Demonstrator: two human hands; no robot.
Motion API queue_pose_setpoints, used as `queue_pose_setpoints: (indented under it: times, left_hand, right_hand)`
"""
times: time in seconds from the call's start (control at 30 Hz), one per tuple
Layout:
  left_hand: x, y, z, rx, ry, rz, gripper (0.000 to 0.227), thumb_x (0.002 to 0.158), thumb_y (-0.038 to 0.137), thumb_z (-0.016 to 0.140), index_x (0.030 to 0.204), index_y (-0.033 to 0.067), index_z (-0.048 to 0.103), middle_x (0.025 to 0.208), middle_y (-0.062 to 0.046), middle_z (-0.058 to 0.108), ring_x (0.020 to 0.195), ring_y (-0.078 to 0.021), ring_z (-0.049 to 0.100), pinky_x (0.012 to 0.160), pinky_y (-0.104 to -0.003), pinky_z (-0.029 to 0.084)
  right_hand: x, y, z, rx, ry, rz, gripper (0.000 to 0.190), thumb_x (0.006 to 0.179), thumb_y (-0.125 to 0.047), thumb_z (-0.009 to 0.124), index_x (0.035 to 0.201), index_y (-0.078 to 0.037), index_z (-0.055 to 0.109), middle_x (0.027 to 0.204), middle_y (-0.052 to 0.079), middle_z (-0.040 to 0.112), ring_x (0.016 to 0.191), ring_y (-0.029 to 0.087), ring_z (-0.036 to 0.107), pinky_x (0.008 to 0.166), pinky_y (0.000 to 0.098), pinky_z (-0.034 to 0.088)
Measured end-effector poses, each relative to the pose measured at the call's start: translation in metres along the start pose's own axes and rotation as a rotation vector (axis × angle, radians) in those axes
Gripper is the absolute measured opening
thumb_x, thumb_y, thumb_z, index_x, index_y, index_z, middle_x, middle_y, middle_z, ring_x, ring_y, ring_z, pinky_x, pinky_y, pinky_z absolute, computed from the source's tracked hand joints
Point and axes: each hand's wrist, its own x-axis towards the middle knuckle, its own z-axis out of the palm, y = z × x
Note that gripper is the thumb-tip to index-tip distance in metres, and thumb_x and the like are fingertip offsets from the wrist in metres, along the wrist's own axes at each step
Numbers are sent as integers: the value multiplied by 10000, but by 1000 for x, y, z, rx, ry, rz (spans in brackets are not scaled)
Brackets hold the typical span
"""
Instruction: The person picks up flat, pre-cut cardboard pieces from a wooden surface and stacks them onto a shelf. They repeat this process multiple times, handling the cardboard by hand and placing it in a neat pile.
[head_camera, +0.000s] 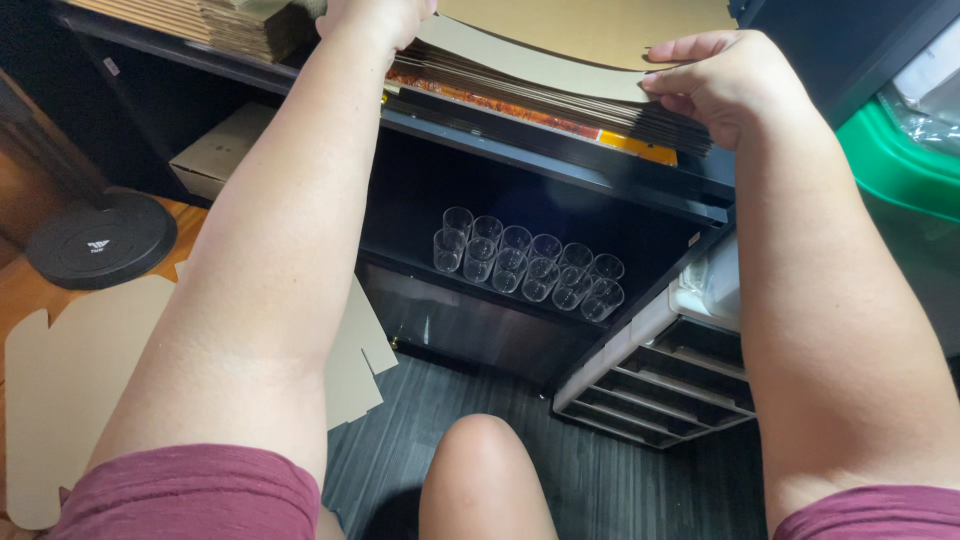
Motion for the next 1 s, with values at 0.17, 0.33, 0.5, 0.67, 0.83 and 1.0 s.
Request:
queue_pose_setpoints:
  times: [0.17,0.33,0.5,0.67,0.83,1.0]
  left_hand:
    - [-4,1,1,-151,148,-225,295,980,495,630,1139,258,708,973,0,690,974,-290,622,899,-506,449]
    - [4,3,10,-79,127,-279,484,994,619,570,1244,215,666,1061,-17,703,1032,-300,627,914,-489,446]
    - [-5,5,14,-89,218,-253,554,964,703,600,1200,210,696,1017,-10,747,1037,-302,670,1097,-594,381]
    - [-8,1,21,-95,290,-187,500,962,713,674,1119,243,739,1128,-36,727,1116,-334,649,1080,-611,361]
    - [-7,-1,23,-93,335,-188,521,932,679,742,1166,213,726,1123,-36,733,1104,-329,662,1040,-587,406]
    - [-11,-5,25,-161,441,-195,527,851,643,850,1135,216,730,1121,-18,737,1103,-318,659,1000,-567,425]
  right_hand:
    - [3,4,-1,-4,-1,-10,338,803,-55,835,1117,-133,736,913,28,694,835,97,733,793,117,668]
    - [2,4,-2,-41,39,18,409,851,-39,784,1217,-192,685,897,56,684,751,104,742,722,128,654]
    - [0,8,-5,-80,50,4,419,862,-46,790,1244,-186,687,893,54,704,729,95,743,686,132,649]
    - [-3,11,-5,-108,45,16,461,849,-103,832,1275,-195,683,849,27,704,676,48,689,644,110,606]
    - [0,16,-2,-134,60,-15,433,852,-116,850,1251,-189,698,840,19,687,670,54,664,627,131,592]
    - [-15,4,-5,-339,70,-40,485,839,-194,887,1281,-175,689,860,34,707,671,96,595,633,229,534]
